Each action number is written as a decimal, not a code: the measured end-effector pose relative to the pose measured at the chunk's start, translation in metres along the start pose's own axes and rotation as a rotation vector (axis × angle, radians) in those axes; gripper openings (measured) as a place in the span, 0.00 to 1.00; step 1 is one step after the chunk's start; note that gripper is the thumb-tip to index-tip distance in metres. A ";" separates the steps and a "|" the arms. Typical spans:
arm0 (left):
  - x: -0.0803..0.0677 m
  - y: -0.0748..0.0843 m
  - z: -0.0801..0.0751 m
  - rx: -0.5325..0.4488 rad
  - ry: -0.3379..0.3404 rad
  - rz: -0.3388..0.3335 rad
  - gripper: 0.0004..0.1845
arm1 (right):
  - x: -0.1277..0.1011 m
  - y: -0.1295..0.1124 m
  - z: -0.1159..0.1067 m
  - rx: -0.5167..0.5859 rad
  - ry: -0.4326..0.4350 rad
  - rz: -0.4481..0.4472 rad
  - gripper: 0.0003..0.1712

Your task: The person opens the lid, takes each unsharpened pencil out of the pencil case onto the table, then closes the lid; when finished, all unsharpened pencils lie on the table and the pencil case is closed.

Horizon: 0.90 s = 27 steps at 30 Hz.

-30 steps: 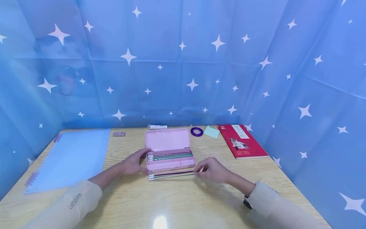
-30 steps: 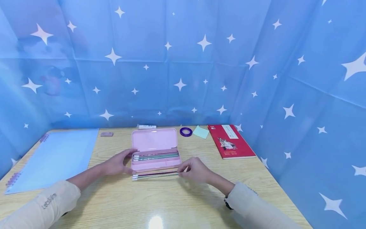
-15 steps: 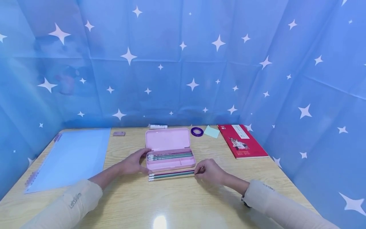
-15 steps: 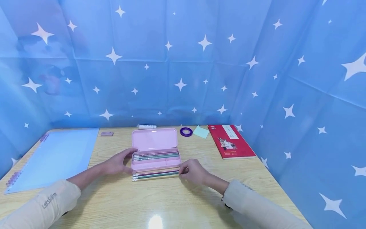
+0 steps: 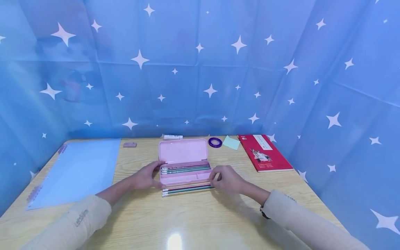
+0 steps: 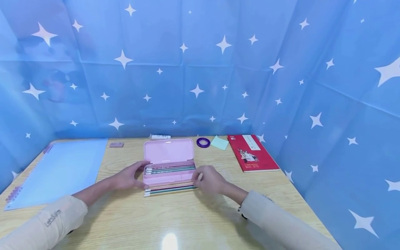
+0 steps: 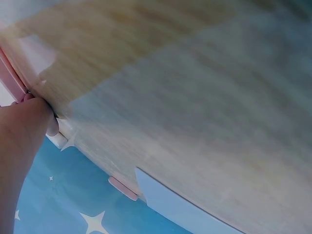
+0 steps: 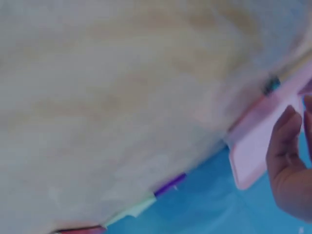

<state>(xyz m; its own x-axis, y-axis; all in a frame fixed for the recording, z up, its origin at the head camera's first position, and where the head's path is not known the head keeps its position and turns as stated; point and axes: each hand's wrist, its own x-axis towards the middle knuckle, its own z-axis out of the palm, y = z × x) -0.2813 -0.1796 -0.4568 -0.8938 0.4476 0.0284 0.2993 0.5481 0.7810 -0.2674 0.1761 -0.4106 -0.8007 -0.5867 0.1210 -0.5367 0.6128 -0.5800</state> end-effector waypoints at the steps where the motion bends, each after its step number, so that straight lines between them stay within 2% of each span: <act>1: 0.000 0.000 -0.001 0.002 0.000 0.000 0.55 | 0.005 -0.001 -0.002 0.007 -0.001 -0.014 0.04; 5: -0.001 -0.001 -0.003 -0.011 0.007 0.004 0.56 | 0.026 0.001 -0.007 -0.025 0.010 -0.040 0.06; 9: 0.000 -0.002 -0.002 -0.028 0.005 0.000 0.55 | 0.045 0.014 -0.004 -0.070 0.008 -0.008 0.08; 12: 0.001 -0.001 0.000 -0.033 -0.005 -0.004 0.55 | 0.054 0.023 -0.002 -0.065 -0.014 0.025 0.11; 16: 0.000 0.000 0.002 -0.025 0.002 0.002 0.55 | 0.061 0.030 -0.002 -0.047 -0.041 0.031 0.14; 27: 0.000 -0.001 0.001 -0.017 0.010 -0.007 0.54 | 0.070 0.039 -0.008 0.011 -0.135 -0.013 0.07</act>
<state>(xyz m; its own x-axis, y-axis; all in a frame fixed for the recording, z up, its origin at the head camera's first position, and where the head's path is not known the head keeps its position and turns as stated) -0.2814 -0.1794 -0.4579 -0.8994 0.4363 0.0288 0.2871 0.5396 0.7915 -0.3463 0.1633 -0.4183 -0.7500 -0.6611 0.0197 -0.5436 0.5992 -0.5878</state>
